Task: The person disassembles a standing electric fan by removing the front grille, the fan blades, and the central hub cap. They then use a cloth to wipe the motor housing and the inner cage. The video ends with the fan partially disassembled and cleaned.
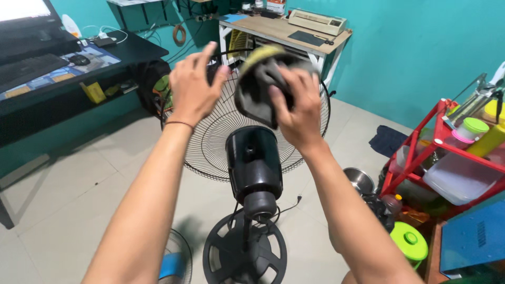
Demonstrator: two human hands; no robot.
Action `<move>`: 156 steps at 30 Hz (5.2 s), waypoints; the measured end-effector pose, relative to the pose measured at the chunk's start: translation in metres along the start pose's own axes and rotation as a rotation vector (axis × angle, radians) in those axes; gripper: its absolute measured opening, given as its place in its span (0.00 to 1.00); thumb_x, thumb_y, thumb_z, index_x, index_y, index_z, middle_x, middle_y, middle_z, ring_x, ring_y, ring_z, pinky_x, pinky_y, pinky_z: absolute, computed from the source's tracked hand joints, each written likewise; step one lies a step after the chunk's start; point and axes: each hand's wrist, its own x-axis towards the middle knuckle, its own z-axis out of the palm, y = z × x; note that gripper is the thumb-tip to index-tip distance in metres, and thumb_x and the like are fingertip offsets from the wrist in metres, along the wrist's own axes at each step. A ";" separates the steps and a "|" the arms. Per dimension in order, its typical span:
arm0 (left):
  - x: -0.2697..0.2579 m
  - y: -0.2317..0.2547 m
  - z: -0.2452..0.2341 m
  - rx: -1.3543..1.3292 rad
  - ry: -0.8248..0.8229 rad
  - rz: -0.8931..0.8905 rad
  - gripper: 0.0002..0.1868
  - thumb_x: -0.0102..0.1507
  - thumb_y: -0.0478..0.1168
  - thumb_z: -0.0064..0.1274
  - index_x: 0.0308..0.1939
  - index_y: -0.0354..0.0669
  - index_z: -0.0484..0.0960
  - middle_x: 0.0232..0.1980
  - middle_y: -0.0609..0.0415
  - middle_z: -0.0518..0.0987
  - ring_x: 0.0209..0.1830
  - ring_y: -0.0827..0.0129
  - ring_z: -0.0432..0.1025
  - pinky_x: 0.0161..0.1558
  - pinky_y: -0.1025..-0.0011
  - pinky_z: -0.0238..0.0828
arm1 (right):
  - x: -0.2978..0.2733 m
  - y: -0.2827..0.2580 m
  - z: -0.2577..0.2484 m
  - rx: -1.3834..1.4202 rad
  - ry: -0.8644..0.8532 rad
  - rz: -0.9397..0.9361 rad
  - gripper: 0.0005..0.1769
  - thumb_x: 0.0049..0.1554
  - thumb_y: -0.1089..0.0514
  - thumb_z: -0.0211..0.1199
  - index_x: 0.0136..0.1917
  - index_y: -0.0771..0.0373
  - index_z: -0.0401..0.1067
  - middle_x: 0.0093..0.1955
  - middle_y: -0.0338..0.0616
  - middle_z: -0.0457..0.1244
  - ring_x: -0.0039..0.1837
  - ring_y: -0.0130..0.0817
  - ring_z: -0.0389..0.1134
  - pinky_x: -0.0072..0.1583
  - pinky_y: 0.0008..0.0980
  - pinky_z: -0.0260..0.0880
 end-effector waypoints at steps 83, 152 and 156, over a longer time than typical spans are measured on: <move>0.005 -0.003 -0.005 0.024 0.062 0.110 0.19 0.75 0.46 0.42 0.67 0.59 0.81 0.40 0.52 0.71 0.47 0.58 0.67 0.49 0.58 0.57 | 0.010 0.050 0.065 -0.026 -0.434 -0.711 0.09 0.51 0.54 0.71 0.44 0.59 0.80 0.56 0.43 0.64 0.74 0.51 0.61 0.81 0.68 0.42; 0.008 -0.010 -0.002 0.016 0.029 0.140 0.19 0.74 0.48 0.50 0.68 0.53 0.82 0.39 0.51 0.70 0.45 0.58 0.67 0.48 0.60 0.61 | -0.091 0.114 0.040 -0.174 -0.151 -0.483 0.29 0.57 0.60 0.74 0.69 0.51 0.68 0.70 0.38 0.62 0.69 0.46 0.68 0.74 0.42 0.66; 0.006 -0.008 -0.003 -0.010 0.047 0.168 0.18 0.74 0.47 0.50 0.66 0.53 0.83 0.40 0.52 0.71 0.47 0.58 0.68 0.48 0.60 0.61 | -0.089 0.117 0.026 0.124 -0.304 -0.215 0.35 0.56 0.57 0.70 0.74 0.65 0.63 0.75 0.57 0.59 0.74 0.57 0.63 0.77 0.47 0.61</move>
